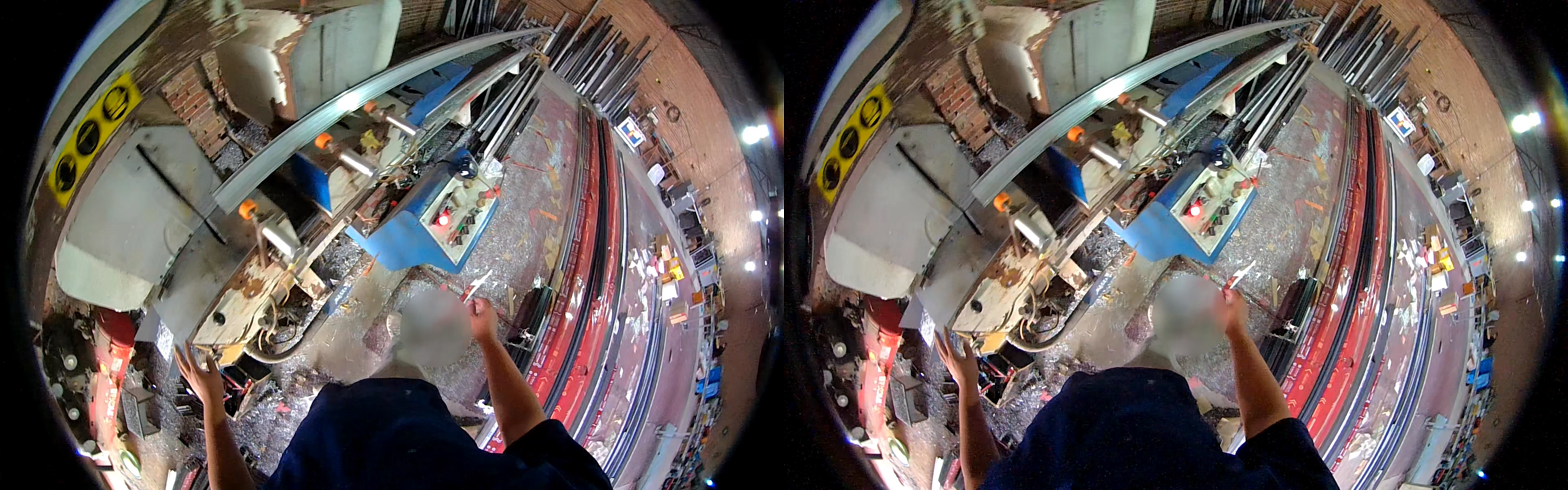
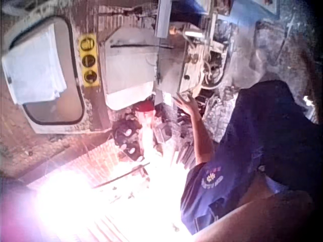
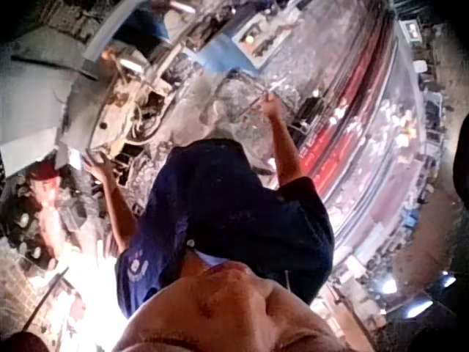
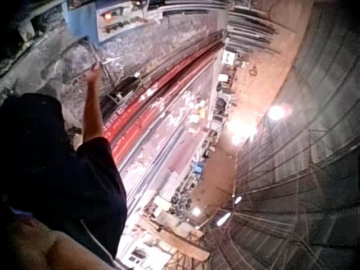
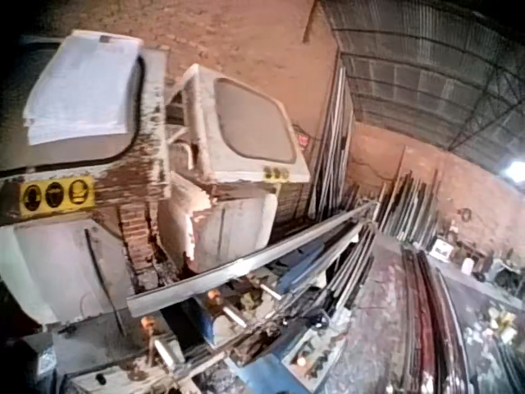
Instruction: The person operates a metal cutting machine in a workshop. They adjust the machine's clamps and controls, then cut a metal bar. The person removes the cut piece and repeats the process with another metal bar.
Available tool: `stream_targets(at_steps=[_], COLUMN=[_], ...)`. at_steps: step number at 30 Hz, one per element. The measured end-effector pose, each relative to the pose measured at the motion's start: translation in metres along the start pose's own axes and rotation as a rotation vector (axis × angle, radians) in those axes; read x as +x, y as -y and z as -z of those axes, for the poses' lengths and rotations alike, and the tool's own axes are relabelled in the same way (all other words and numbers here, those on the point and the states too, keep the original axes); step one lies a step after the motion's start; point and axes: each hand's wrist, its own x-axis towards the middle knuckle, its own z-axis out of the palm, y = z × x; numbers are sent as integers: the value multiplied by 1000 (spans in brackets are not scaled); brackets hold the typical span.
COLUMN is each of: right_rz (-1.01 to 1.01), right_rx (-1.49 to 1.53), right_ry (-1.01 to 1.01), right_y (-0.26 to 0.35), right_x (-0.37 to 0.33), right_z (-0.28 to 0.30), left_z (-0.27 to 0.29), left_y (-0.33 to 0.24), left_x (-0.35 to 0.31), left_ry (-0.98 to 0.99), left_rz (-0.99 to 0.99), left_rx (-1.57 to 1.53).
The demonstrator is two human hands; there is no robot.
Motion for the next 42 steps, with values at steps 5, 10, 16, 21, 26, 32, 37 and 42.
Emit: stream_targets(at_steps=[5,10,16,21,26,32,37,42], right_rz=[127,233,212,380,461,386,133,157], right_rx=[-145,-139,-41,-250,-248,-411,-297,-128], right_ry=[-101,-93,-131,51,40,98,199,150], right_y=[-25,-36,-27,-14,-22,-14,-19,-22], right_x=[111,228,306,333,338,330,346,346], right_z=[10,7,15,12,6,12,-6,-10], left_z=[-17,-52,-95,-108,-76,-44,-52,-52], left_y=[-41,-76,-142,-176,-245,-264,-248,-252], left_x=[-81,-219,-309,-303,-217,-164,-202,-235], left_ry=[107,469,886,892,950,867,831,928], left_rz=[185,414,377,360,613,689,716,833], left_rx=[10,-38,-109,-441,-421,-334,-317,-245])
